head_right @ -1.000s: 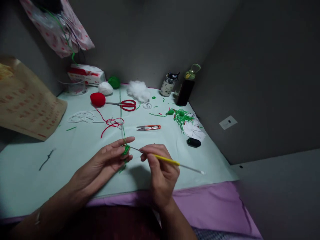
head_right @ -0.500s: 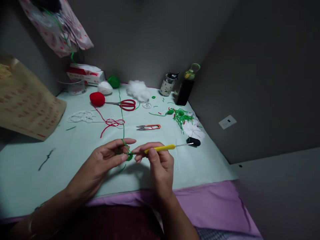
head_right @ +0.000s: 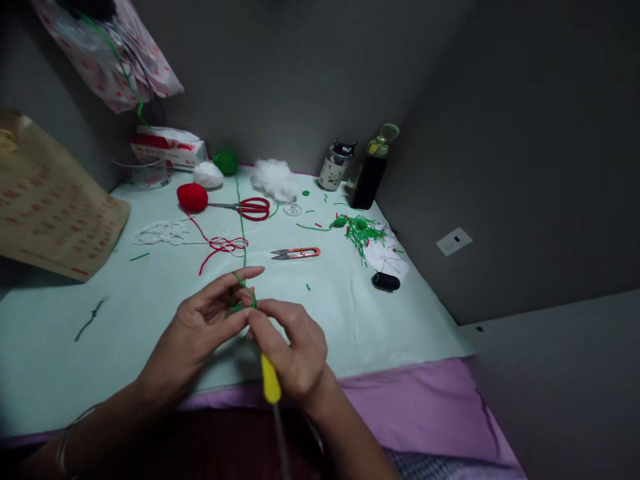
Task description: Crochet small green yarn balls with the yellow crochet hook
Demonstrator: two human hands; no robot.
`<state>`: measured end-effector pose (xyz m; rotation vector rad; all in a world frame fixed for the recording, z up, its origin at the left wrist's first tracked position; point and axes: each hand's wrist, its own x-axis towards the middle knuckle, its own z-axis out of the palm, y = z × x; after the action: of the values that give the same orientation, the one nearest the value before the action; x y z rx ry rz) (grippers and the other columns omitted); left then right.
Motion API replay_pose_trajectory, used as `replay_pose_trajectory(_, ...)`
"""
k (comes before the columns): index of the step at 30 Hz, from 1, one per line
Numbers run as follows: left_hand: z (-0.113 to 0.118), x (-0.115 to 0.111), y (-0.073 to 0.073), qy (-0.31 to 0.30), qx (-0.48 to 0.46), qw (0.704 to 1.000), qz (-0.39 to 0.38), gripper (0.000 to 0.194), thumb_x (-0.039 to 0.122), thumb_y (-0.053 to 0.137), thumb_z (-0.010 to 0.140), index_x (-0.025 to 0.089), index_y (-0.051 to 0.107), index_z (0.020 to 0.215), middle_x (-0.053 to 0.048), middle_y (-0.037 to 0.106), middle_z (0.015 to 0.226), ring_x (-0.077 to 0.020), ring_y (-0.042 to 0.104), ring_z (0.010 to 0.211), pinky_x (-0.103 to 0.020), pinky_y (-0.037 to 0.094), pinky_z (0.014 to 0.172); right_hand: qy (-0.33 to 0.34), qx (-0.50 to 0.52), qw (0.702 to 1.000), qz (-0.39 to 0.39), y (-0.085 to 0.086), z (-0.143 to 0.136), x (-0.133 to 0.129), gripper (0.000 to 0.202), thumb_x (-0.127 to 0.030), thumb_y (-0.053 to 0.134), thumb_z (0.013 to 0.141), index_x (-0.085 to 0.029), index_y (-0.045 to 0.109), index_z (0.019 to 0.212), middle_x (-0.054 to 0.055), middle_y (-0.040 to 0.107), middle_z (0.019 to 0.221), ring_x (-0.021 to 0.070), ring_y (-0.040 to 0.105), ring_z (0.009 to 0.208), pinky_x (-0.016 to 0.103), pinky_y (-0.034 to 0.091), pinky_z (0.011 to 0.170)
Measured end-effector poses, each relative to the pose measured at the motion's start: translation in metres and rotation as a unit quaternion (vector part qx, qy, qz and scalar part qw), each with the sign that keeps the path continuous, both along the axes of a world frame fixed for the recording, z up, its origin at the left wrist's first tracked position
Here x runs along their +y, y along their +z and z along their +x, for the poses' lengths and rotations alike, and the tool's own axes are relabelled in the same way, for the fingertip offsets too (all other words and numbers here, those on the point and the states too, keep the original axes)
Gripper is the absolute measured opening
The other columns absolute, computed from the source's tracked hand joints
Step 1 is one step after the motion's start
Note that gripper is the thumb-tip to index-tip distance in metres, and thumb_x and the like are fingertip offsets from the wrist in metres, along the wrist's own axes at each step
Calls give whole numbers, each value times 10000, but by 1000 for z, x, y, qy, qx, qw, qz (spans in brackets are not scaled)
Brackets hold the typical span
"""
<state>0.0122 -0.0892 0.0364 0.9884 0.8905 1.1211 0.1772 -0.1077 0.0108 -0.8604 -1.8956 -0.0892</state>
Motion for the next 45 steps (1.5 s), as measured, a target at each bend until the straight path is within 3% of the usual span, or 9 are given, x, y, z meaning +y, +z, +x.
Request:
replay_pose_trajectory(3, 3, 1, -2, -59, -132, 984, -107, 478, 235, 805, 808, 265, 715, 1277, 7, 662, 877, -142, 594, 860, -278, 465, 865, -9, -13, 1000, 22, 1, 0, 0, 377, -100, 629, 937, -247, 702, 1276, 101, 728, 1118, 227, 715, 1003, 334, 634, 756)
replay_pose_trajectory(6, 1, 4, -2, -102, -213, 954, -183, 428, 243, 792, 825, 194, 727, 1245, -42, 722, 943, -171, 644, 951, -327, 468, 973, 16, 182, 979, -87, 6, -4, 1, 285, -115, 555, 982, -253, 742, 1145, 67, 729, 989, 199, 701, 863, 349, 614, 705)
replay_pose_trajectory(11, -2, 5, -3, -71, -156, 978, -121, 431, 233, 800, 832, 237, 723, 1256, -11, 722, 896, -157, 657, 916, -300, 453, 934, 115, 357, 898, -230, 11, -12, 9, 195, -202, 553, 1011, -213, 747, 991, 52, 714, 901, 152, 655, 707, 314, 577, 628)
replay_pose_trajectory(16, 5, 3, -6, -24, -99, 993, -56, 407, 229, 836, 811, 280, 752, 1206, 19, 703, 910, -120, 622, 879, -246, 454, 860, 39, 246, 955, -163, 4, -15, 5, 244, -129, 570, 992, -256, 748, 1099, 56, 739, 972, 185, 690, 862, 326, 604, 681)
replay_pose_trajectory(21, 8, 5, -6, -70, -195, 967, -147, 450, 241, 831, 814, 242, 732, 1254, 2, 715, 905, -123, 633, 892, -258, 461, 930, -15, 120, 992, -49, 0, -11, 0, 377, -68, 625, 941, -274, 725, 1240, 80, 717, 1089, 211, 693, 963, 358, 605, 762)
replay_pose_trajectory(26, 0, 8, -7, -75, -185, 968, -155, 361, 240, 790, 849, 220, 755, 1208, -7, 690, 865, -145, 639, 868, -319, 469, 985, 60, 348, 916, -192, 10, -5, 7, 228, -151, 549, 1005, -250, 754, 1013, 19, 678, 857, 134, 614, 659, 304, 534, 609)
replay_pose_trajectory(32, 1, 4, -8, -72, -100, 990, -63, 440, 217, 821, 829, 276, 721, 1253, 8, 674, 932, -126, 628, 924, -257, 459, 912, 107, 351, 900, -238, 7, -8, 11, 178, -184, 618, 985, -248, 781, 1017, 32, 748, 938, 152, 672, 828, 292, 552, 713)
replay_pose_trajectory(38, -3, 8, -5, -69, -64, 995, -43, 439, 213, 787, 853, 301, 706, 1275, 26, 626, 918, -113, 598, 897, -256, 451, 884, 168, 439, 823, -318, 7, -2, 11, 210, -272, 550, 1040, -240, 755, 1011, 23, 758, 944, 123, 691, 754, 276, 567, 718)
replay_pose_trajectory(45, -6, 8, -6, -64, -28, 997, -18, 405, 234, 757, 885, 325, 702, 1276, 28, 598, 920, -113, 557, 887, -251, 435, 820, 114, 352, 895, -248, 12, -2, 5, 219, -201, 514, 1045, -223, 731, 1028, 35, 747, 957, 140, 689, 776, 312, 571, 734)
